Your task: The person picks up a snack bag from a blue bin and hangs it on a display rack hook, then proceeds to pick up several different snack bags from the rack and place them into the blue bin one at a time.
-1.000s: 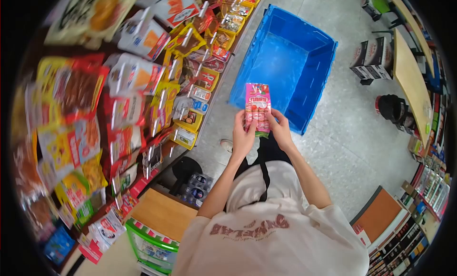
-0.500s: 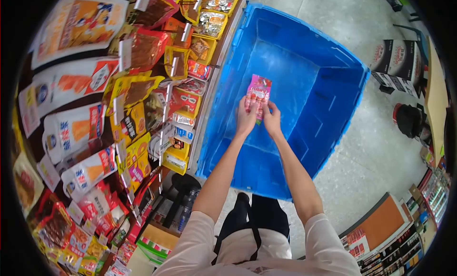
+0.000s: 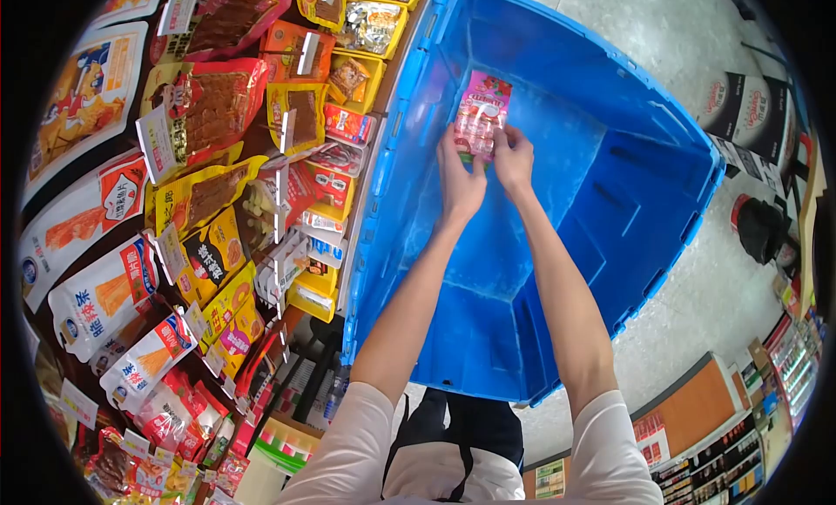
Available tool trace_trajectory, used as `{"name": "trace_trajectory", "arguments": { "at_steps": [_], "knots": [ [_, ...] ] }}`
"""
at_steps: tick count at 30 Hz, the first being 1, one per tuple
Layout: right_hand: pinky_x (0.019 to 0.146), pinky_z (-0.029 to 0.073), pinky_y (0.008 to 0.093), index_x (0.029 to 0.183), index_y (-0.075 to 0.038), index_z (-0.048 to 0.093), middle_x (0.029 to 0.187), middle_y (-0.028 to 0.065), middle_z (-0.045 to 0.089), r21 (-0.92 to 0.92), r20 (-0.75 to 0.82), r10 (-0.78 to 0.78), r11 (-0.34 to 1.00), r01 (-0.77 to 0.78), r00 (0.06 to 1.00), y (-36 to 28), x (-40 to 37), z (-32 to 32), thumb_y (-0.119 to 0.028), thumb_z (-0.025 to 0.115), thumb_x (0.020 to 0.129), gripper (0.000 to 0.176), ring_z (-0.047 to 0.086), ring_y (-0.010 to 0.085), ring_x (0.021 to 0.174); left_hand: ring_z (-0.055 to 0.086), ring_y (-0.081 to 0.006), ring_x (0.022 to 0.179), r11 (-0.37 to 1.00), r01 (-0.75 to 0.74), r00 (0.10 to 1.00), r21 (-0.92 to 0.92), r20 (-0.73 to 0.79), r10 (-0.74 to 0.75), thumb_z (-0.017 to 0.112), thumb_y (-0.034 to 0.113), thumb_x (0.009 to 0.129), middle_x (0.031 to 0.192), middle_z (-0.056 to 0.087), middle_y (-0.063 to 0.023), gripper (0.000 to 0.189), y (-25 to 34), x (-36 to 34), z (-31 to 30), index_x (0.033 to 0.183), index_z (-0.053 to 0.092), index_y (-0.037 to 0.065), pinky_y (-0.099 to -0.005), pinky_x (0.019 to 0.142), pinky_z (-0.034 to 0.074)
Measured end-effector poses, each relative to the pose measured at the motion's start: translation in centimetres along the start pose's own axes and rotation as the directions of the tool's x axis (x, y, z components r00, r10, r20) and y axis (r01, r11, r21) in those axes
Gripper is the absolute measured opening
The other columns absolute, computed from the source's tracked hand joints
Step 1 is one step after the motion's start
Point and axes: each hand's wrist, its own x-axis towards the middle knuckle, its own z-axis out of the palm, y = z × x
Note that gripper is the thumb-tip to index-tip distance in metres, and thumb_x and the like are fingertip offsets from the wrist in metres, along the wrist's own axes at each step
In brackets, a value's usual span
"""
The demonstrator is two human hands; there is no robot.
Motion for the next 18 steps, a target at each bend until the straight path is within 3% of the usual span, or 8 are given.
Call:
{"name": "trace_trajectory", "arguments": {
  "at_steps": [5, 8, 10, 14, 15, 16, 17, 18],
  "knots": [
    [0.082, 0.053, 0.0375, 0.117, 0.004, 0.064, 0.101, 0.0185, 0.072, -0.129, -0.026, 0.026, 0.991, -0.029, 0.999, 1.1, 0.6, 0.3, -0.026, 0.06, 0.093, 0.039, 0.07, 0.0275, 0.092, 0.036, -0.0423, 0.135, 0.987, -0.118, 0.993, 0.107, 0.0, 0.119, 0.061, -0.003, 0.085, 0.144, 0.035, -0.0262, 0.065, 0.7, -0.5, -0.9, 0.144, 0.033, -0.002, -0.0454, 0.111, 0.033],
    [0.085, 0.051, 0.0359, 0.122, 0.007, 0.061, 0.108, 0.0197, 0.07, 0.147, 0.072, -0.057, 0.988, 0.046, 0.996, 3.7, 0.2, -0.2, -0.025, 0.059, 0.094, 0.043, 0.068, 0.026, 0.1, 0.035, -0.0416, 0.137, 0.975, -0.174, 0.982, 0.136, -0.044, 0.182, 0.061, -0.001, 0.085, 0.146, 0.036, -0.0256, 0.065, 2.4, -3.7, -1.8, 0.144, 0.034, 0.0, -0.045, 0.114, 0.029],
    [0.096, 0.047, 0.0346, 0.128, 0.007, 0.057, 0.12, 0.0221, 0.065, -0.01, 0.052, -0.088, 0.996, 0.089, 0.995, 2.7, -2.5, -1.9, -0.025, 0.057, 0.096, 0.045, 0.062, 0.0266, 0.112, 0.036, -0.0384, 0.137, 0.988, -0.132, 0.991, 0.084, 0.006, 0.132, 0.06, 0.005, 0.089, 0.147, 0.037, -0.0225, 0.061, 5.5, -6.8, -3.6, 0.144, 0.036, 0.001, -0.0427, 0.111, 0.034],
    [0.098, 0.046, 0.0324, 0.128, 0.005, 0.059, 0.121, 0.0169, 0.065, 0.054, 0.082, -0.069, 0.996, 0.064, 0.994, 3.2, -10.0, -5.6, -0.025, 0.059, 0.096, 0.044, 0.059, 0.021, 0.112, 0.045, -0.0364, 0.132, 0.998, -0.057, 0.997, -0.014, 0.06, 0.058, 0.058, 0.007, 0.093, 0.137, 0.05, -0.023, 0.044, 13.2, -15.8, -8.5, 0.135, 0.048, -0.002, -0.0408, 0.107, 0.038],
    [0.095, 0.047, 0.031, 0.128, 0.004, 0.059, 0.122, 0.0149, 0.064, 0.056, 0.092, -0.077, 0.996, 0.072, 0.993, 3.1, -12.4, -6.6, -0.025, 0.058, 0.097, 0.042, 0.059, 0.0187, 0.109, 0.054, -0.0318, 0.125, 0.997, -0.051, 0.996, -0.052, 0.076, 0.054, 0.059, 0.006, 0.094, 0.131, 0.055, -0.0211, 0.038, 15.3, -18.5, -10.5, 0.13, 0.053, -0.001, -0.0363, 0.097, 0.047],
    [0.093, 0.049, 0.0319, 0.129, 0.002, 0.058, 0.124, 0.0136, 0.062, 0.215, 0.123, -0.04, 0.976, 0.013, 0.992, 4.8, -14.3, -7.6, -0.024, 0.057, 0.099, 0.04, 0.06, 0.0187, 0.108, 0.063, -0.0238, 0.106, 0.968, 0.146, 0.984, -0.203, 0.13, -0.121, 0.06, 0.006, 0.093, 0.121, 0.061, -0.0163, 0.031, 16.9, -21.6, -11.8, 0.124, 0.057, 0.001, -0.0315, 0.079, 0.052],
    [0.095, 0.049, 0.0336, 0.131, 0.002, 0.055, 0.126, 0.0131, 0.061, 0.184, 0.138, -0.066, 0.982, 0.04, 0.988, 3.6, -17.4, -8.5, -0.024, 0.056, 0.1, 0.041, 0.06, 0.02, 0.108, 0.064, -0.0156, 0.089, 0.982, 0.098, 0.984, -0.163, 0.161, -0.071, 0.061, 0.006, 0.093, 0.109, 0.065, -0.0109, 0.025, 18.2, -24.3, -14.0, 0.118, 0.06, 0.003, -0.0282, 0.065, 0.051],
    [0.098, 0.048, 0.0358, 0.132, 0.003, 0.053, 0.125, 0.0137, 0.061, 0.208, 0.179, -0.051, 0.978, 0.012, 0.982, 3.7, -19.7, -9.4, -0.025, 0.056, 0.1, 0.043, 0.06, 0.0219, 0.111, 0.061, -0.0134, 0.08, 0.944, 0.166, 0.977, -0.284, 0.181, -0.118, 0.061, 0.006, 0.094, 0.102, 0.065, -0.0088, 0.02, 19.4, -27.0, -16.1, 0.114, 0.061, 0.003, -0.0288, 0.063, 0.05]
  ]
}}
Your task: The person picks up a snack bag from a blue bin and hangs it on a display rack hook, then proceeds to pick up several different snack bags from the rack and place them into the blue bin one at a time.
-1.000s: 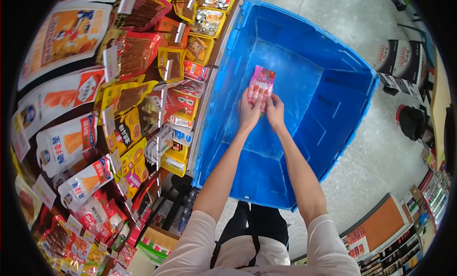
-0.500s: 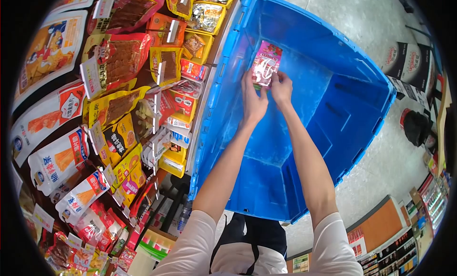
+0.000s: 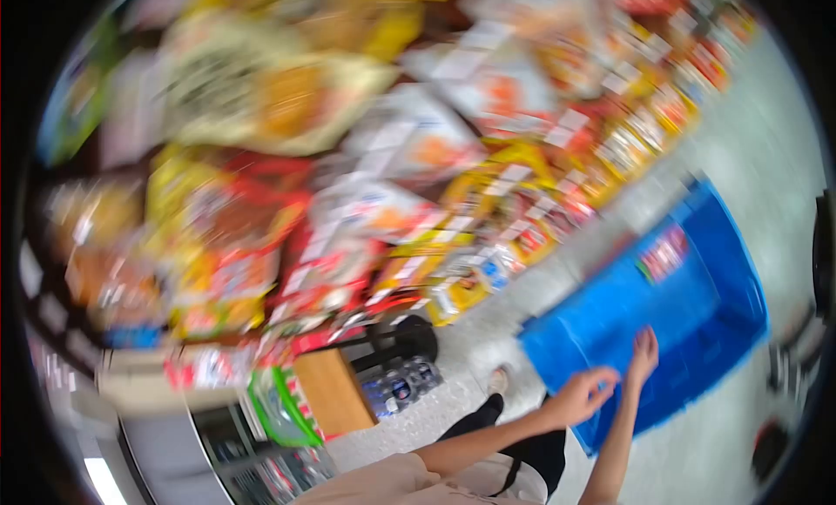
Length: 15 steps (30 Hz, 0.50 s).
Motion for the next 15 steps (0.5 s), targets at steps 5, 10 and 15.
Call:
{"name": "trace_trajectory", "arguments": {
  "at_steps": [5, 10, 15],
  "knots": [
    [0.103, 0.044, 0.0371, 0.133, 0.002, 0.051, 0.128, 0.0161, 0.058, -0.054, 0.183, -0.031, 0.998, 0.041, 0.983, -0.3, -6.8, -0.6, -0.026, 0.053, 0.102, 0.042, 0.057, 0.0261, 0.118, 0.055, -0.0086, 0.069, 0.995, 0.055, 0.997, 0.082, -0.062, -0.05, 0.061, 0.007, 0.092, 0.089, 0.064, -0.0048, 0.01, 3.4, -12.6, -9.6, 0.1, 0.062, 0.001, -0.0278, 0.06, 0.046],
    [0.092, 0.047, 0.032, 0.12, 0.0, 0.058, 0.108, 0.0082, 0.062, -0.086, 0.243, -0.237, 0.961, 0.264, 0.941, -7.1, -13.3, 6.1, -0.031, 0.056, 0.101, 0.035, 0.059, 0.0184, 0.1, 0.055, -0.0064, 0.067, 0.993, -0.118, 0.91, 0.027, -0.396, 0.119, 0.064, 0.01, 0.092, 0.08, 0.063, -0.0023, 0.009, 2.7, -22.7, -18.7, 0.097, 0.064, 0.002, -0.0241, 0.06, 0.045],
    [0.084, 0.049, 0.0288, 0.11, -0.001, 0.06, 0.098, 0.0068, 0.062, 0.012, 0.484, -0.508, 0.818, 0.576, 0.712, -15.5, -27.6, 17.4, -0.024, 0.055, 0.101, 0.026, 0.059, 0.0151, 0.09, 0.056, -0.0044, 0.067, 0.954, -0.299, 0.733, 0.022, -0.635, 0.244, 0.068, 0.011, 0.091, 0.081, 0.065, 0.0011, 0.009, 4.3, -31.9, -25.8, 0.093, 0.066, 0.002, -0.0231, 0.06, 0.047]
  ]
}}
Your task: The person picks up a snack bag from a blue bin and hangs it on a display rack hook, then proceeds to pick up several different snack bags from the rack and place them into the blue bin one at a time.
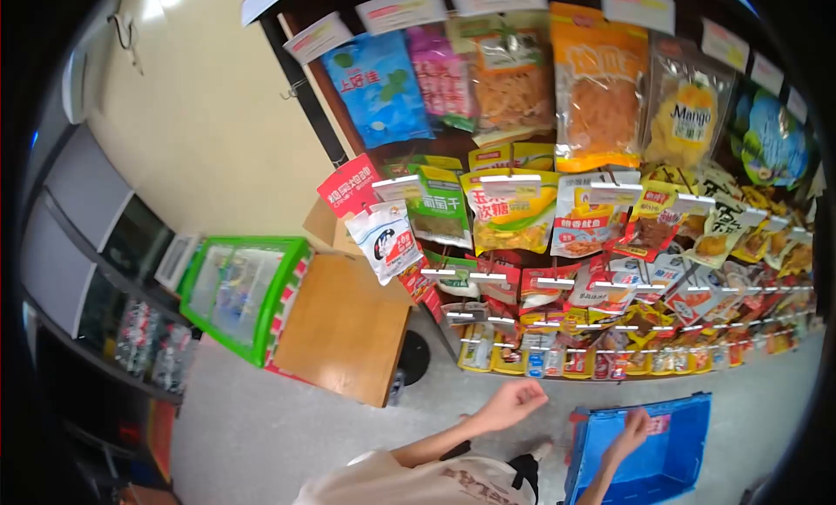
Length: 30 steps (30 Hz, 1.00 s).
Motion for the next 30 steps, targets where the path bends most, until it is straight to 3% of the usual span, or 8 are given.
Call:
{"name": "trace_trajectory", "arguments": {
  "at_steps": [2, 4, 8, 13, 16, 19, 21, 30],
  "knots": [
    [0.082, 0.048, 0.0275, 0.106, -0.001, 0.061, 0.097, 0.0055, 0.061, 0.096, 0.058, -0.051, 0.994, 0.046, 0.997, -8.3, -3.5, 9.3, -0.018, 0.057, 0.1, 0.018, 0.058, 0.0134, 0.09, 0.058, -0.0038, 0.069, 0.991, -0.13, 0.988, -0.034, -0.089, 0.126, 0.069, 0.01, 0.09, 0.083, 0.066, 0.001, 0.009, 2.4, -0.6, -4.4, 0.093, 0.066, 0.002, -0.0223, 0.061, 0.047],
    [0.084, 0.048, 0.0273, 0.106, -0.002, 0.061, 0.099, 0.0048, 0.063, 0.103, 0.356, -0.16, 0.986, 0.132, 0.921, -14.2, -6.1, 16.2, -0.006, 0.06, 0.095, 0.012, 0.059, 0.0126, 0.094, 0.059, -0.0035, 0.074, 0.973, -0.211, 0.966, -0.088, -0.168, 0.195, 0.069, 0.009, 0.09, 0.085, 0.066, 0.0008, 0.007, 5.1, -0.9, -8.7, 0.093, 0.066, 0.002, -0.0214, 0.064, 0.048],
    [0.084, 0.049, 0.0271, 0.115, 0.002, 0.058, 0.107, 0.0082, 0.065, 0.233, 0.758, -0.371, 0.922, 0.31, 0.536, -28.0, -10.7, 28.4, -0.002, 0.062, 0.092, 0.024, 0.063, 0.0129, 0.097, 0.058, -0.0028, 0.074, 0.946, -0.299, 0.911, -0.129, -0.332, 0.243, 0.066, 0.003, 0.091, 0.085, 0.065, 0.0009, 0.004, 11.4, -0.6, -17.0, 0.094, 0.064, 0.001, -0.0188, 0.062, 0.045],
    [0.093, 0.05, 0.0388, 0.126, 0.003, 0.052, 0.121, 0.0204, 0.06, 0.351, 0.595, -0.743, 0.582, 0.734, 0.305, -37.5, -10.0, 41.9, -0.016, 0.067, 0.089, 0.044, 0.061, 0.0334, 0.112, 0.056, -0.0044, 0.083, 0.831, -0.553, 0.706, -0.064, -0.566, 0.426, 0.063, 0.001, 0.093, 0.093, 0.061, -0.0006, 0.011, 18.8, 1.1, -22.6, 0.103, 0.061, -0.001, -0.0193, 0.074, 0.047],
    [0.091, 0.05, 0.0433, 0.129, 0.003, 0.048, 0.12, 0.0241, 0.059, 0.385, 0.507, -0.797, 0.549, 0.742, 0.327, -39.7, -9.0, 47.7, -0.018, 0.068, 0.087, 0.051, 0.06, 0.0367, 0.11, 0.059, -0.0078, 0.088, 0.757, -0.654, 0.595, 0.007, -0.612, 0.52, 0.062, 0.001, 0.093, 0.099, 0.063, -0.004, 0.019, 21.3, 1.7, -24.2, 0.112, 0.059, -0.002, -0.0226, 0.078, 0.049],
    [0.08, 0.053, 0.0371, 0.133, 0.005, 0.045, 0.118, 0.0231, 0.063, 0.224, 0.497, -0.755, 0.588, 0.777, 0.428, -40.8, -8.5, 50.8, -0.022, 0.07, 0.086, 0.059, 0.067, 0.0294, 0.092, 0.061, -0.0124, 0.097, 0.748, -0.653, 0.549, 0.123, -0.604, 0.578, 0.062, 0.006, 0.095, 0.105, 0.064, -0.0061, 0.021, 23.0, 1.5, -25.1, 0.115, 0.059, -0.001, -0.0287, 0.088, 0.049],
    [0.081, 0.049, 0.0465, 0.117, 0.006, 0.053, 0.102, 0.0263, 0.061, 0.276, 0.45, -0.735, 0.654, 0.704, 0.507, -41.1, -8.5, 51.8, -0.021, 0.071, 0.083, 0.047, 0.062, 0.0387, 0.089, 0.061, -0.0127, 0.099, 0.75, -0.639, 0.531, 0.17, -0.608, 0.59, 0.062, 0.005, 0.094, 0.106, 0.065, -0.0067, 0.022, 23.7, 1.3, -25.7, 0.115, 0.059, -0.002, -0.029, 0.089, 0.049],
    [0.073, 0.047, 0.0489, 0.097, 0.006, 0.058, 0.086, 0.0271, 0.063, 0.344, 0.419, -0.799, 0.579, 0.74, 0.431, -41.2, -7.7, 52.4, -0.022, 0.06, 0.09, 0.028, 0.062, 0.0427, 0.083, 0.061, -0.0132, 0.101, 0.745, -0.624, 0.495, 0.235, -0.619, 0.61, 0.062, 0.006, 0.095, 0.109, 0.066, -0.0071, 0.023, 24.5, 2.7, -26.6, 0.116, 0.06, -0.002, -0.0297, 0.091, 0.049]
  ]
}}
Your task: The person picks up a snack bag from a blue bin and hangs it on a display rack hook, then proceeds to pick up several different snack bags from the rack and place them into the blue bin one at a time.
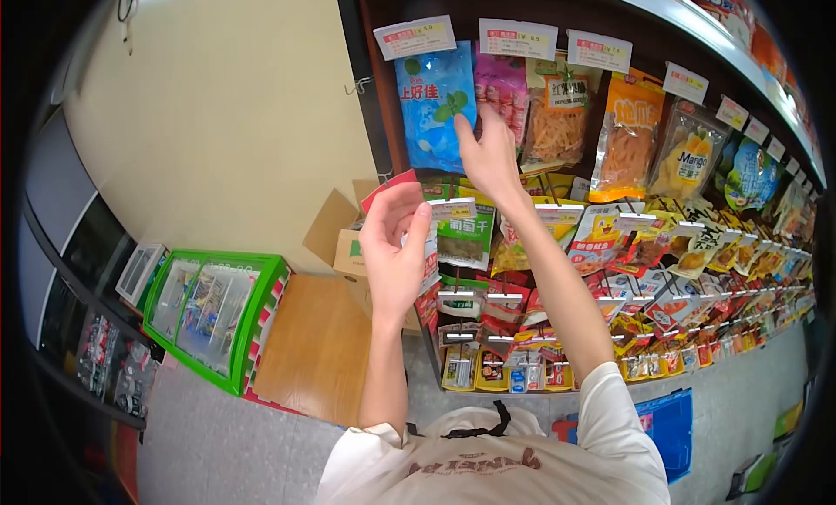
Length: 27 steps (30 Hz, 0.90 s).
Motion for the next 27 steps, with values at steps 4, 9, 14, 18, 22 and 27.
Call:
{"name": "trace_trajectory", "arguments": {
  "at_steps": [4, 9, 14, 18, 22, 27],
  "knots": [
    [0.067, 0.047, 0.0482, 0.094, 0.005, 0.057, 0.079, 0.0276, 0.064, 0.083, -0.076, 0.049, 0.996, -0.042, 0.996, -1.3, 0.4, -1.2, -0.02, 0.055, 0.094, 0.025, 0.065, 0.0417, 0.075, 0.061, -0.0143, 0.102, 1.0, -0.003, 1.0, 0.005, -0.017, 0.003, 0.062, 0.006, 0.095, 0.109, 0.066, -0.0085, 0.024, -0.1, 0.6, 0.7, 0.117, 0.059, -0.002, -0.0299, 0.091, 0.049],
    [0.062, 0.047, 0.0394, 0.097, 0.005, 0.061, 0.076, 0.0189, 0.065, 0.177, -0.052, 0.047, 0.984, -0.037, 0.998, -1.2, 1.0, -2.3, -0.019, 0.057, 0.094, 0.025, 0.063, 0.0282, 0.064, 0.06, -0.0173, 0.106, 0.989, -0.107, 0.991, 0.102, -0.065, 0.114, 0.063, 0.006, 0.094, 0.118, 0.062, -0.0121, 0.029, -0.7, 1.7, 1.3, 0.121, 0.056, -0.002, -0.0318, 0.093, 0.049],
    [0.059, 0.045, 0.0272, 0.099, 0.005, 0.061, 0.076, 0.0063, 0.064, 0.41, 0.113, 0.148, 0.894, -0.182, 0.982, -1.7, 0.4, -3.4, -0.017, 0.057, 0.096, 0.023, 0.055, 0.0069, 0.067, 0.057, -0.0246, 0.116, 0.971, -0.133, 0.969, 0.199, -0.178, 0.169, 0.063, 0.005, 0.094, 0.13, 0.053, -0.0199, 0.048, 0.0, 1.7, 1.9, 0.136, 0.042, -0.002, -0.0367, 0.1, 0.046],
    [0.06, 0.045, 0.024, 0.101, 0.004, 0.06, 0.081, 0.0034, 0.064, 0.514, 0.164, 0.139, 0.833, -0.205, 0.977, -2.5, 0.5, -3.7, -0.017, 0.056, 0.098, 0.022, 0.054, 0.0048, 0.069, 0.055, -0.0256, 0.12, 0.994, -0.079, 0.993, -0.075, -0.092, 0.072, 0.062, 0.005, 0.094, 0.13, 0.053, -0.0216, 0.052, 0.2, 1.9, 2.1, 0.138, 0.037, -0.006, -0.0365, 0.103, 0.044],
    [0.063, 0.045, 0.0222, 0.103, 0.003, 0.058, 0.085, 0.0027, 0.064, 0.558, 0.197, 0.123, 0.802, -0.215, 0.973, -3.8, 0.8, -4.2, -0.017, 0.054, 0.1, 0.02, 0.054, 0.0038, 0.072, 0.06, -0.0232, 0.113, 0.969, 0.009, 1.0, -0.247, -0.003, -0.01, 0.059, 0.006, 0.096, 0.126, 0.057, -0.0201, 0.045, 1.0, 2.2, 2.0, 0.135, 0.039, -0.009, -0.0366, 0.094, 0.052],
    [0.066, 0.046, 0.0219, 0.105, 0.003, 0.057, 0.09, 0.0028, 0.065, 0.599, 0.231, 0.175, 0.75, -0.281, 0.957, -4.8, -0.6, -4.5, -0.016, 0.054, 0.1, 0.02, 0.055, 0.0037, 0.076, 0.065, -0.0217, 0.104, 0.962, 0.031, 1.0, -0.272, 0.009, -0.03, 0.056, 0.008, 0.098, 0.121, 0.061, -0.0177, 0.04, 0.6, 1.7, 1.3, 0.132, 0.042, -0.009, -0.0383, 0.085, 0.058]
  ]
}}
